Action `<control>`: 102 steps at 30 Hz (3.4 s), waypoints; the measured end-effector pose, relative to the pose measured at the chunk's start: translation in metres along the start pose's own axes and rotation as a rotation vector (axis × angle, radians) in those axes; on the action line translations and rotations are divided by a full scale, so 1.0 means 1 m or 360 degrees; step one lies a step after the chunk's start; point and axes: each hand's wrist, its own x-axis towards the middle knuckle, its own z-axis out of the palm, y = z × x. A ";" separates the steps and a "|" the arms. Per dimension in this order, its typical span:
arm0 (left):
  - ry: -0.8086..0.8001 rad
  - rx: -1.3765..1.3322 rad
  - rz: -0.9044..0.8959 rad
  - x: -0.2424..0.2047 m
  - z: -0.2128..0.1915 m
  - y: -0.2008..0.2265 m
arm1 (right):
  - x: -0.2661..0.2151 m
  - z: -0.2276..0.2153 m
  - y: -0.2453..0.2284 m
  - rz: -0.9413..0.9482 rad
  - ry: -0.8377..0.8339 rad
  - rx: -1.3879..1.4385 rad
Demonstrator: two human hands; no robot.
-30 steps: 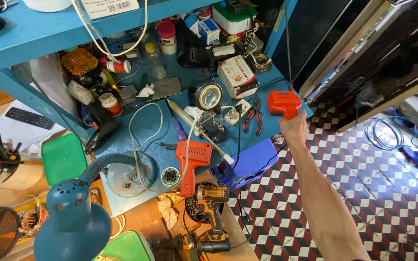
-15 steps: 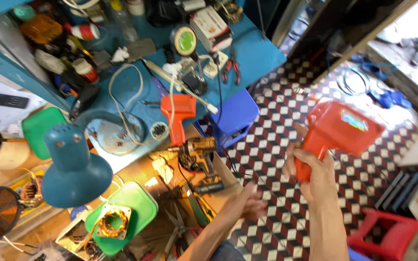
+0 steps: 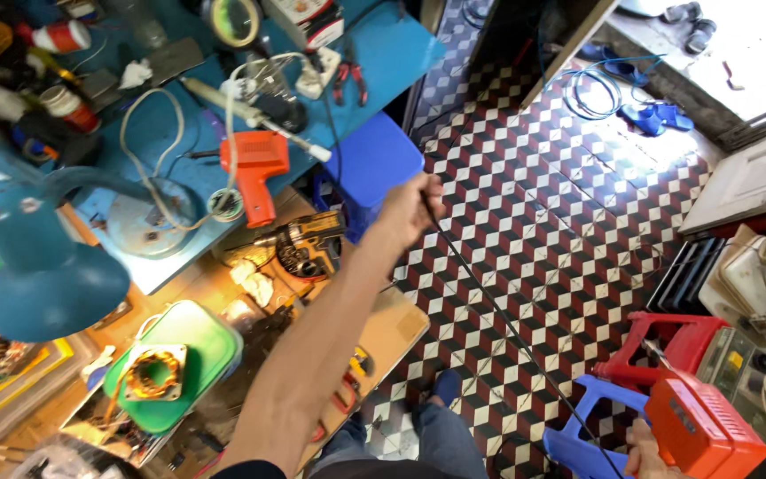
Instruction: The person uses a heat gun to apply heat to a copper-wound electrical component on a workbench. They then use pliers to adjust wires and continue heating the component. The person handles the component and tools throughout the process.
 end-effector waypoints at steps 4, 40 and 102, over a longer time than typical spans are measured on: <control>0.0240 0.0500 0.0186 -0.018 0.051 -0.020 | 0.061 -0.021 0.001 -0.0007 -0.0034 0.0181; 0.1128 0.0667 0.0773 0.105 0.111 0.042 | 0.419 0.287 -0.112 -0.0612 -0.0940 -0.1023; 0.1795 0.3389 0.0306 0.224 0.009 0.283 | 0.462 0.543 -0.235 -0.0214 -0.2438 -0.0543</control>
